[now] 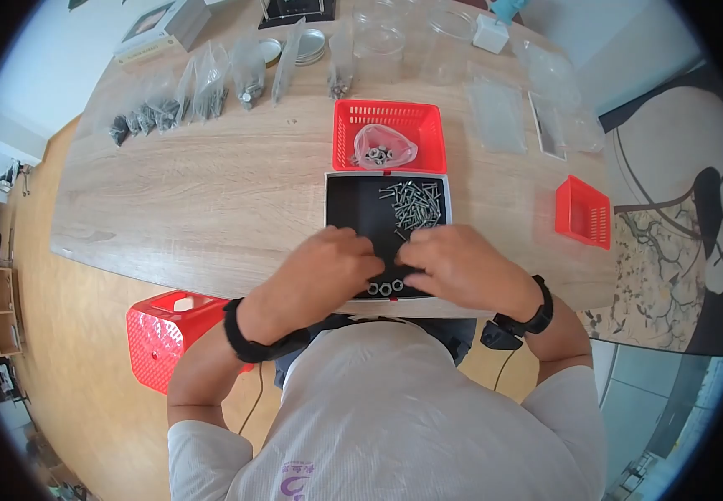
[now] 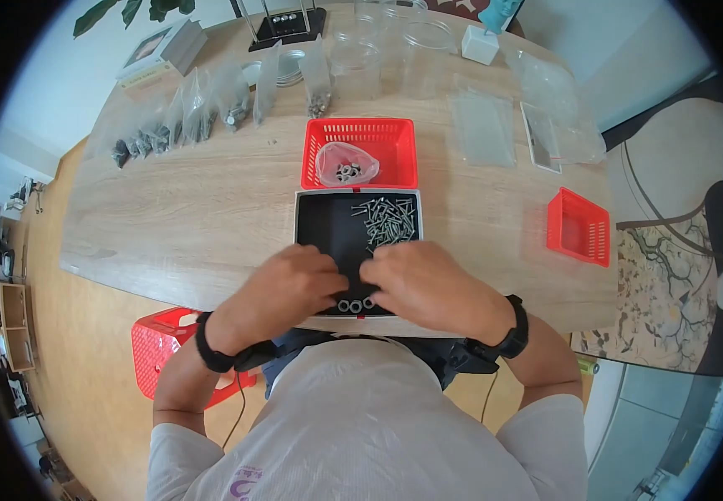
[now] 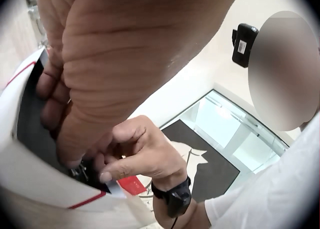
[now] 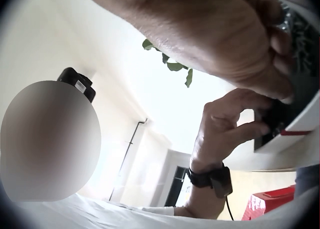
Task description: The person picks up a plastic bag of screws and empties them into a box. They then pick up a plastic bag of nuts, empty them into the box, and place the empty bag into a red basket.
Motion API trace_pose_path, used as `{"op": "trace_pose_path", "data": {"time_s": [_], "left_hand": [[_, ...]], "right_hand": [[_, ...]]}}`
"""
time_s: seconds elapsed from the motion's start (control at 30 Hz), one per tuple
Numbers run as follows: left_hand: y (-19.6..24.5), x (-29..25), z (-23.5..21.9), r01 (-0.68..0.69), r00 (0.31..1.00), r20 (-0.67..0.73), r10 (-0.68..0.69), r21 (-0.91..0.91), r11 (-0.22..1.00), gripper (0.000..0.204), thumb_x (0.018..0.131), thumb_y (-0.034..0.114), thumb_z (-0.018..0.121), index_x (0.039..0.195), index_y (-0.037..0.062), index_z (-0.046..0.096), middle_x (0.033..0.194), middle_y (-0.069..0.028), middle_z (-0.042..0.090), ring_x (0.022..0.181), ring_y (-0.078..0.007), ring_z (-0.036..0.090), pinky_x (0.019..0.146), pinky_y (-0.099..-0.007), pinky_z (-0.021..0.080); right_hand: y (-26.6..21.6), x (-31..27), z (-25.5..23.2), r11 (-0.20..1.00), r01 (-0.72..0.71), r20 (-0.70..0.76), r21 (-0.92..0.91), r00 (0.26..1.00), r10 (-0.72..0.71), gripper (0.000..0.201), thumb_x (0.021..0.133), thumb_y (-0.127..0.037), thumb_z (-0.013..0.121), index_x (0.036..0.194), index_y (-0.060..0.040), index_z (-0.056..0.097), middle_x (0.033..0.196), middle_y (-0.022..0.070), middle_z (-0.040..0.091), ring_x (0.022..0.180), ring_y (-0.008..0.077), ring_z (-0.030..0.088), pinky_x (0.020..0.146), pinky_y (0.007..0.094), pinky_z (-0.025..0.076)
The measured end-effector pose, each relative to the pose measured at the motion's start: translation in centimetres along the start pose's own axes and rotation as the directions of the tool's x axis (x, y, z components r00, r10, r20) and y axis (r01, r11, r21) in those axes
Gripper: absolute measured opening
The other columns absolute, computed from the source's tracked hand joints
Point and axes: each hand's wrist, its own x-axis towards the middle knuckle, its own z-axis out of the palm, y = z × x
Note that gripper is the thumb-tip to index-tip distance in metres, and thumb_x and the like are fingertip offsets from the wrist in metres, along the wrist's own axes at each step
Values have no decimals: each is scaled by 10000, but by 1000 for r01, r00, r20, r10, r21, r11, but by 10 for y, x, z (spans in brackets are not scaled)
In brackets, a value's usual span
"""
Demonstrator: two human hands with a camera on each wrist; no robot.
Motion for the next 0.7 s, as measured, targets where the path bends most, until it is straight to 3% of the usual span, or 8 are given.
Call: {"op": "trace_pose_path", "data": {"time_s": [0.03, 0.1, 0.2, 0.37, 0.5, 0.63, 0.7], "left_hand": [[1, 1, 9, -30, 994, 102, 29, 12, 999, 171, 828, 152, 797, 985, 88, 777, 945, -73, 693, 970, -275, 674, 861, -409, 517], [3, 6, 20, -18, 992, 122, 13, 43, 999, 146, 830, 163, 798, 955, 92, 775, 932, -73, 687, 959, -276, 673, 861, -404, 514], [2, 9, 33, 7, 987, 159, -20, 83, 997, 113, 836, 179, 798, 907, 96, 770, 921, -74, 683, 955, -276, 675, 864, -402, 513], [3, 8, 35, 32, 990, 137, -41, 66, 997, 122, 845, 194, 797, 897, 88, 766, 919, -82, 684, 954, -282, 678, 874, -413, 517], [8, 13, 30, 100, 986, 140, -92, -46, 994, 168, 834, 199, 806, 906, 54, 758, 911, -107, 678, 929, -316, 677, 861, -434, 526], [6, 12, 40, 79, 994, 84, -71, -94, 992, 173, 833, 178, 800, 914, 31, 756, 917, -130, 673, 920, -340, 684, 836, -459, 547], [5, 11, 39, 80, 995, 70, -74, -93, 992, 163, 836, 169, 792, 915, 30, 758, 919, -132, 673, 920, -340, 687, 834, -459, 553]], "right_hand": [[0, -1, 5, 1000, 0, -1, 1, 1000, 0, 109, 873, -105, 740, 919, -14, 700, 913, 163, 696, 855, 382, 705, 726, 501, 548], [0, 3, 15, 995, -17, 157, -96, 987, 32, 158, 868, -128, 769, 997, -53, 718, 904, 123, 673, 890, 359, 690, 761, 490, 541], [6, 9, 24, 996, -21, 174, -83, 984, 35, 165, 859, -127, 767, 992, -43, 715, 906, 131, 671, 885, 365, 690, 764, 492, 543], [11, 8, 30, 999, -16, 124, -43, 992, 21, 174, 845, -132, 764, 946, -15, 683, 912, 156, 677, 874, 389, 686, 763, 502, 547], [10, 5, 34, 999, -6, 49, -51, 999, 8, 151, 830, -86, 710, 899, 39, 660, 872, 204, 705, 849, 401, 712, 764, 508, 578], [10, 5, 28, 996, -55, 59, -72, 997, 59, 151, 824, -77, 713, 907, 31, 648, 859, 219, 697, 850, 408, 708, 761, 521, 569], [10, 7, 12, 999, -44, -13, 7, 999, 44, 141, 844, -83, 727, 904, 11, 642, 847, 206, 688, 827, 403, 699, 740, 515, 556]]}}
